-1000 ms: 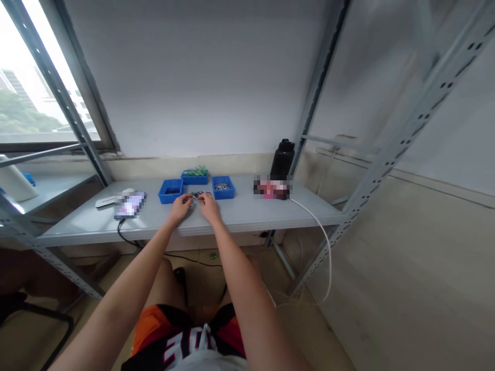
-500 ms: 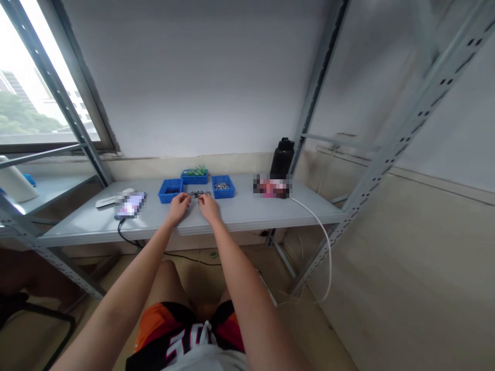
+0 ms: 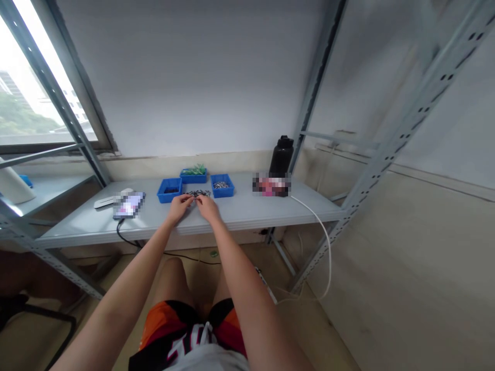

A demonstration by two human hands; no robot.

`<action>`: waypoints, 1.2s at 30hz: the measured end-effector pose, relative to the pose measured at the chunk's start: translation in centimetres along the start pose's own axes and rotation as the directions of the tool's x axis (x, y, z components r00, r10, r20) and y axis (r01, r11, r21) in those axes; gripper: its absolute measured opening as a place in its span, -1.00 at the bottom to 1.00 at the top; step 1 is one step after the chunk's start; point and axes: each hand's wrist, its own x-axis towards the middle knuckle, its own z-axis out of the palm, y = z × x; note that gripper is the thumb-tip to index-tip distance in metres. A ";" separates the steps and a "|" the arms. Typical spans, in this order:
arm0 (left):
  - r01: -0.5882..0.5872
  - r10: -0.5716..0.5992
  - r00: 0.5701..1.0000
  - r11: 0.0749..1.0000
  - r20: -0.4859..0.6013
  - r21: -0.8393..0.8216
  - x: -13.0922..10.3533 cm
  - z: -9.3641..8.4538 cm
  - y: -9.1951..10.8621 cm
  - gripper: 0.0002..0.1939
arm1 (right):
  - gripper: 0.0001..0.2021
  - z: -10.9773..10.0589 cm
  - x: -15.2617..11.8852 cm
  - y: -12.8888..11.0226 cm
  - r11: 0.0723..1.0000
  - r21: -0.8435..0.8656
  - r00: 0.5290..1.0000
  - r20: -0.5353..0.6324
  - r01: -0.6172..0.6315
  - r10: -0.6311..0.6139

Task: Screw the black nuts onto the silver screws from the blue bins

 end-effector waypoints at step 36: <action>0.023 -0.021 0.999 0.998 -0.038 0.053 0.0 0.2 -0.6 -0.77 | -0.80 -0.1 0.3 0.2 0.933 0.332 0.979 -0.095 -0.140 0.181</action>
